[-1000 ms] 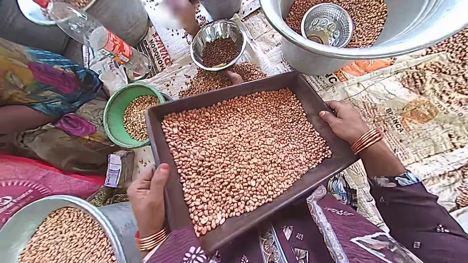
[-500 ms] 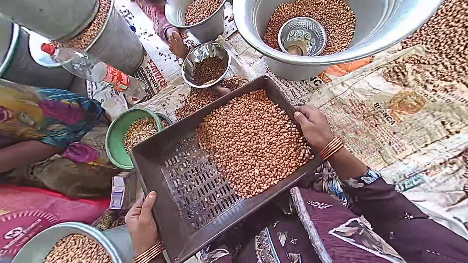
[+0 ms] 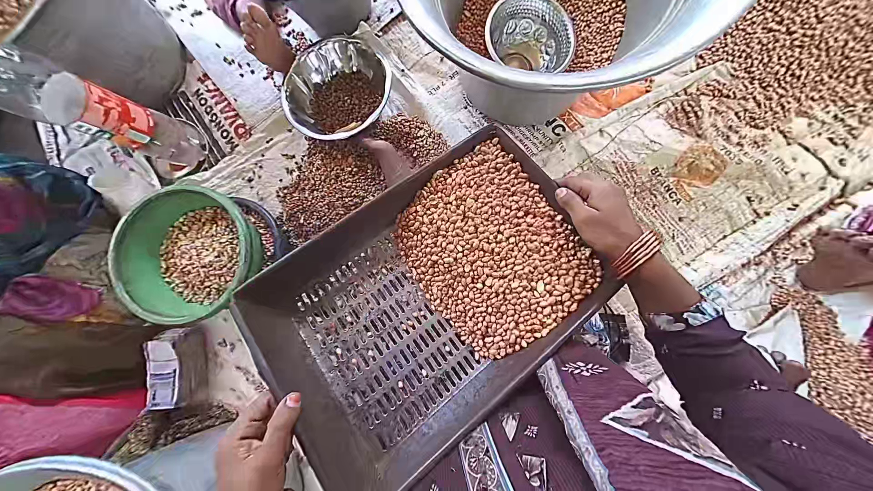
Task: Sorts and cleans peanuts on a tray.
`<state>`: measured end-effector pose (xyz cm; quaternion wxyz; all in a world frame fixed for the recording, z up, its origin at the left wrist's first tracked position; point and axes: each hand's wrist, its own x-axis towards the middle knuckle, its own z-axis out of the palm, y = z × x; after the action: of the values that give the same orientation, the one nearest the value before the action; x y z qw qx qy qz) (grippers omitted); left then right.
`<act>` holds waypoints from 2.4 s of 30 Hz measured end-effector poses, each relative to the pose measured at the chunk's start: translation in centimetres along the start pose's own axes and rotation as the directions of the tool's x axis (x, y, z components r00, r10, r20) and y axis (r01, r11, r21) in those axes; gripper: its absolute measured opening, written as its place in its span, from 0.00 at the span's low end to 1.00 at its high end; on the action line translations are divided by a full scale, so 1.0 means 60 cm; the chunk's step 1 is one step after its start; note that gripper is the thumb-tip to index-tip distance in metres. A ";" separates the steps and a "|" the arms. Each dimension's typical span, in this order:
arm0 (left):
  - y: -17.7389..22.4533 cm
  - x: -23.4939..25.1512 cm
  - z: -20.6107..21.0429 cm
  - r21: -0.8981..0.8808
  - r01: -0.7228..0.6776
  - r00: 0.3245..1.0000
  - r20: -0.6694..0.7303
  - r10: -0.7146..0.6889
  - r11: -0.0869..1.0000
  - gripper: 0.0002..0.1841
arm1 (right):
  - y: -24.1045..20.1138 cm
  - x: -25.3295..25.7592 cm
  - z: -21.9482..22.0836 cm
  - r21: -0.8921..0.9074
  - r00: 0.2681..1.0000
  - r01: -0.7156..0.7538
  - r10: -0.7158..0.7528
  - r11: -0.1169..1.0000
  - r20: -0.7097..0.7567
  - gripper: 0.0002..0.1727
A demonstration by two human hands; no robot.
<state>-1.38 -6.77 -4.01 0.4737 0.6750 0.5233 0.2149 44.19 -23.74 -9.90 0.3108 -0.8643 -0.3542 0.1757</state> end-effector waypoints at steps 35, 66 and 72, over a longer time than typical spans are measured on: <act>-0.009 0.190 0.267 -0.148 -0.059 0.893 0.434 0.118 0.987 0.13 | -0.166 0.000 0.095 -0.242 0.614 0.736 -0.474 0.632 0.631 0.06; 0.010 0.189 0.289 -0.077 -0.075 0.815 0.569 0.106 0.994 0.09 | -0.114 0.069 0.010 -0.411 0.803 0.535 -0.293 0.738 0.518 0.07; 0.060 0.215 0.348 -0.084 -0.479 0.743 0.491 0.454 0.874 0.09 | -0.122 0.089 0.003 -0.397 0.822 0.540 -0.363 0.742 0.440 0.10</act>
<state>21.47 -3.68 -13.13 0.5068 0.8271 0.2032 0.1331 44.10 -15.75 -5.65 0.0423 -0.7577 -0.6363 0.1385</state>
